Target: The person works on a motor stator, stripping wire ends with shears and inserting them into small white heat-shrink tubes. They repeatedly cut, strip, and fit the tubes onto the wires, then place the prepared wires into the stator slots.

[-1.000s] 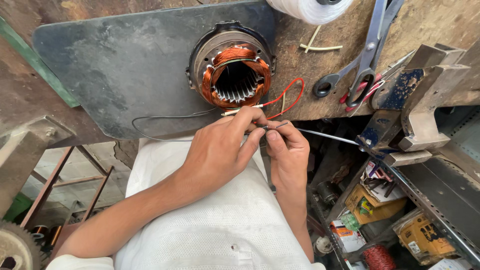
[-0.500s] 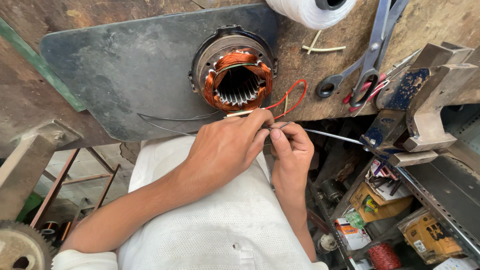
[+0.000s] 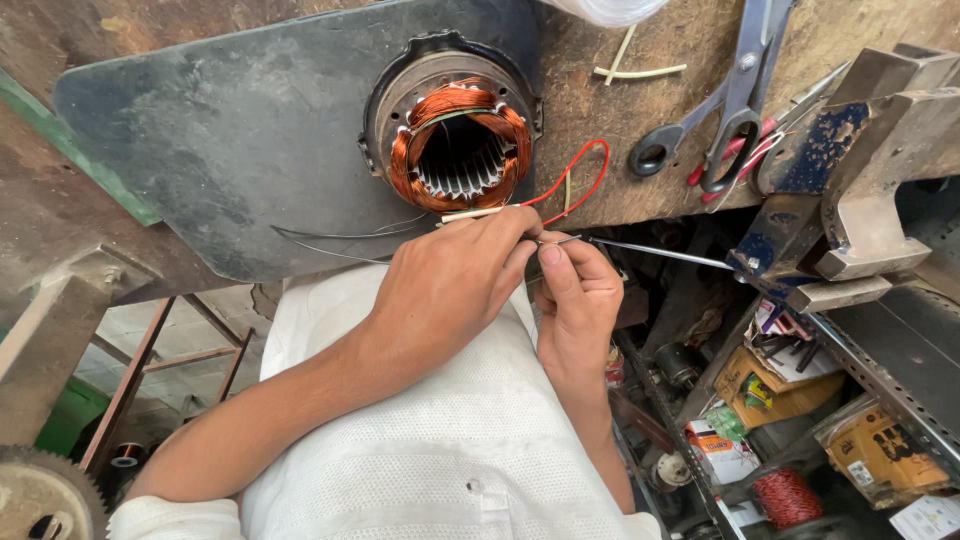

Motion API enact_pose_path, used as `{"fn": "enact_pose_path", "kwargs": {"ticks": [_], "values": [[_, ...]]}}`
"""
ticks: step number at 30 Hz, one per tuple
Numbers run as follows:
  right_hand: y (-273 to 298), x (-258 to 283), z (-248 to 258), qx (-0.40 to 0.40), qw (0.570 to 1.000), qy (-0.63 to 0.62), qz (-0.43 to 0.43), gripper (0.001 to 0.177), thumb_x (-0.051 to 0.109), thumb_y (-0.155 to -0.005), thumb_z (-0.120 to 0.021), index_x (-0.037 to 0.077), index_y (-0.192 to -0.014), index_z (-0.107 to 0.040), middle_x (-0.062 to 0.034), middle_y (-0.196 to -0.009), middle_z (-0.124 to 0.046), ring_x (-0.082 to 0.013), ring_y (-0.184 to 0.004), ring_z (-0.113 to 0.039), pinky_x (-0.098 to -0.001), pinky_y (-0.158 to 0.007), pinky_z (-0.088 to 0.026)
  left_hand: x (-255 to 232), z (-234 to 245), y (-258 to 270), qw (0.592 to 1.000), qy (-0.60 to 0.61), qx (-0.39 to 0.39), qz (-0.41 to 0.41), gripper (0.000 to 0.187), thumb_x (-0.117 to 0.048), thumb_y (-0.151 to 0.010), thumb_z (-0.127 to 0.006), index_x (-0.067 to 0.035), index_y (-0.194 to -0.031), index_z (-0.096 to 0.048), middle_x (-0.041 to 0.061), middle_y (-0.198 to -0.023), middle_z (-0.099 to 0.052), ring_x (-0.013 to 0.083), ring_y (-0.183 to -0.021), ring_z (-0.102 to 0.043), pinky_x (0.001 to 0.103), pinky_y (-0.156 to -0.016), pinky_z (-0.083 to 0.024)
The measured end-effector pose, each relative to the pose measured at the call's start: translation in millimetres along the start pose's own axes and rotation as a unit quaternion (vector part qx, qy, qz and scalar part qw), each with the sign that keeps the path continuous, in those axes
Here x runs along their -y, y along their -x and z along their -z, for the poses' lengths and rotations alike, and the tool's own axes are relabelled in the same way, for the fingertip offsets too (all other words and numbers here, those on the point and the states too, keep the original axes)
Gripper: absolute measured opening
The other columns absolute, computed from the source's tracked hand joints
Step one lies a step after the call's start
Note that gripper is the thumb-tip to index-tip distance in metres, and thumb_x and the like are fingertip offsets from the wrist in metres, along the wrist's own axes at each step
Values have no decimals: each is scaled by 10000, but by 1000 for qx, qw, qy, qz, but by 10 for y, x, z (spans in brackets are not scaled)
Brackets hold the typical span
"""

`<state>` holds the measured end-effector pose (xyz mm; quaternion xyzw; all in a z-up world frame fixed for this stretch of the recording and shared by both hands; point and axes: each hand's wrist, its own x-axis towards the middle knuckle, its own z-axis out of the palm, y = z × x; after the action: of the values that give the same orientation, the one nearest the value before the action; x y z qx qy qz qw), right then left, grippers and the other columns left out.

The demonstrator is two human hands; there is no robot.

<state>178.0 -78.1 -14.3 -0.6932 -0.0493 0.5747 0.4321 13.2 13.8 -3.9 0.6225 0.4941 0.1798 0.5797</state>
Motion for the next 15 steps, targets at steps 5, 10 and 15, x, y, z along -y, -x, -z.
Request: {"fn": "enact_pose_path", "kwargs": {"ticks": [5,10,15], "values": [[-30,0,19,16,1000,-9,-9,179,111,-984,-723,-35,-1088,-727,22,-741,-584,-20,-556,-365,-208,-502,-271,11,-19,-21,1000,3,-4,2,153,-173,-989,-673,-79,-1089,-606,96,-852,-703,296,-764,-704,421,-625,-536],[-41,-52,107,53,993,-100,-27,159,117,-1016,-707,-30,-1076,-705,49,-713,-522,-20,-588,-367,-219,-532,-279,26,-4,-31,999,47,-15,-1,148,-146,-987,-673,-75,-1092,-596,102,-876,-711,295,-778,-720,399,-635,-546],[27,-157,328,70,996,-61,-11,116,97,-1005,-694,-3,-1063,-677,6,-779,-541,-53,-634,-412,-223,-565,-333,17,14,-52,993,109,2,43,153,-125,-975,-674,-59,-1082,-587,101,-884,-723,284,-724,-727,376,-604,-540]]}}
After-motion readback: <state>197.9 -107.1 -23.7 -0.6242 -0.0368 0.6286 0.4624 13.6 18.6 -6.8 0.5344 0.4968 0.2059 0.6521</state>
